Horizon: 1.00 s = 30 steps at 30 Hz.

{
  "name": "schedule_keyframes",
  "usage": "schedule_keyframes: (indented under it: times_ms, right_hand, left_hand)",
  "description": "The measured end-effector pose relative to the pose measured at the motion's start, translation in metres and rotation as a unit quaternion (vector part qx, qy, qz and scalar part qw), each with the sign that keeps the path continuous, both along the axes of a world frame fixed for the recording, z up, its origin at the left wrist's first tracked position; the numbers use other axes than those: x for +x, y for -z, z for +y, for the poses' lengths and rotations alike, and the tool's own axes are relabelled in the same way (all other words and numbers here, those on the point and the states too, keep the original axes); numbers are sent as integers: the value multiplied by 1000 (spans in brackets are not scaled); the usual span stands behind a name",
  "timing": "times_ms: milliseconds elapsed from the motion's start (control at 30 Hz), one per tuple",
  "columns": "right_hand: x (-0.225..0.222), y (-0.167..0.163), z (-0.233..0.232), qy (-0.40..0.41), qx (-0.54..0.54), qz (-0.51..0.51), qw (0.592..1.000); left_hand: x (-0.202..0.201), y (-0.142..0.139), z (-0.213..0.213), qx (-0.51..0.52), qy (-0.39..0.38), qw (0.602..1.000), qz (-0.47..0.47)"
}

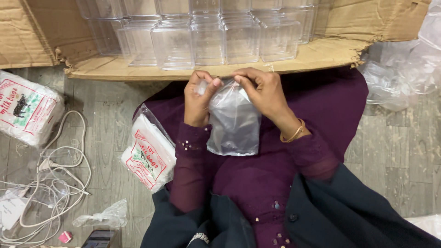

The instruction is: The person sits on the floor in front of a cardboard box of clear plastic boxes. They open a plastic bag, place a plastic box inside it, seal the bag, and set the bagged box aside, repeating this for successive boxes.

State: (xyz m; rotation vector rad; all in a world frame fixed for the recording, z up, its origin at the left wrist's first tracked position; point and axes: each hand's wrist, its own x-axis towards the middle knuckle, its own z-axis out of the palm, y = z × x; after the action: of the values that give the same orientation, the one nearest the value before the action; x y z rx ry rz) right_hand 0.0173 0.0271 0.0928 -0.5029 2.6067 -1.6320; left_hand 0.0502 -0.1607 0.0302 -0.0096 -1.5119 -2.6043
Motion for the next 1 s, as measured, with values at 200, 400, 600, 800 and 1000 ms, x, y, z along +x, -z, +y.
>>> schedule_keyframes:
  times_ms: [200, 400, 600, 800, 1000]
  right_hand:
    - [-25, 25, -12, -135, -317, -251, 905]
    - [-54, 29, -23, -261, -587, -268, 718]
    - [-115, 38, -100, -76, -308, -127, 940]
    - [-126, 42, -122, -40, 78, 209, 974]
    - [-65, 2, -77, 16, -79, 66, 995]
  left_hand:
    - [-1, -1, -30, 38, 51, 997, -36]
    - [-11, -23, -106, -50, 33, 998, 10]
    - [-58, -24, -127, -564, -252, 785, 36]
    - [-81, -19, -128, -642, -293, 706, -66]
    - [-43, -37, -98, -469, -293, 832, 46]
